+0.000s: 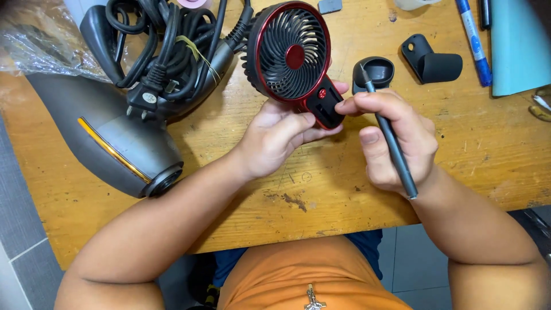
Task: Repairing a small handheld fan using a precision screwdriver on a workbench.
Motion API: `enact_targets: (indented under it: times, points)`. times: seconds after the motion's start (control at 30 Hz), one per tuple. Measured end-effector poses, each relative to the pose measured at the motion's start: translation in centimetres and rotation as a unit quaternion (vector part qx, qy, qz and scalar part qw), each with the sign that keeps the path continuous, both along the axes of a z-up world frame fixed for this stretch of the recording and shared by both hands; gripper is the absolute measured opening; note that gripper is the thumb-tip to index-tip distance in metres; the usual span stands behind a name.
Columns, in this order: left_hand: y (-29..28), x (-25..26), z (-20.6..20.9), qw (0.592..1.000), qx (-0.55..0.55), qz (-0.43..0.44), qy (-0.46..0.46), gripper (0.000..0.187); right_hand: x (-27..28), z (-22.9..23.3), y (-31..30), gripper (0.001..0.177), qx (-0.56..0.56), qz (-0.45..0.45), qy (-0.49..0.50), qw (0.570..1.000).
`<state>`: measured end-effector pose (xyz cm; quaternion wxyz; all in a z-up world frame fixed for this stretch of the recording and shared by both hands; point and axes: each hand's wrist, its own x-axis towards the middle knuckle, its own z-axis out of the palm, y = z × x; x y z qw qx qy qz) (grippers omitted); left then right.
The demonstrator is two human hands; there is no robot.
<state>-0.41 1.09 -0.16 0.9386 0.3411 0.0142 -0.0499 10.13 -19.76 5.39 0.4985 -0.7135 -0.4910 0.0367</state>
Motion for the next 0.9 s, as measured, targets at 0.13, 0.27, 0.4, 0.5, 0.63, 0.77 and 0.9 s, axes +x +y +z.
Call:
enact_targets:
  times: [0.13, 0.27, 0.4, 0.5, 0.63, 0.77, 0.9]
  points:
    - [-0.5, 0.0, 0.6, 0.995, 0.101, 0.013, -0.017, 0.047, -0.3, -0.7, 0.0, 0.038, 0.063, -0.036, 0.125, 0.990]
    - [-0.3, 0.5, 1.8, 0.984, 0.170, 0.059, -0.008, 0.044, -0.2, -0.4, 0.4, 0.034, 0.064, -0.038, 0.136, 0.988]
    - [-0.5, 0.7, 0.7, 0.960, 0.245, 0.134, -0.028, 0.054, -0.4, -0.3, 0.1, 0.030, 0.072, -0.023, 0.140, 0.987]
    - [-0.9, 0.4, 0.4, 0.966, 0.210, 0.150, -0.019, 0.040, 0.4, 0.2, 0.0, 0.025, 0.080, -0.005, 0.019, 0.997]
    - [-1.1, 0.1, 0.4, 0.965, 0.203, 0.164, -0.018, 0.054, 0.5, 0.8, 0.5, 0.027, 0.077, 0.012, -0.051, 0.996]
    - [-1.2, 0.0, 0.2, 0.978, 0.141, 0.156, -0.006, 0.053, 0.6, 1.1, 0.8, 0.026, 0.079, 0.022, -0.065, 0.995]
    - [-1.2, 0.0, 0.1, 0.973, 0.159, 0.169, -0.013, 0.052, 0.8, 1.2, 1.0, 0.026, 0.073, 0.037, -0.094, 0.992]
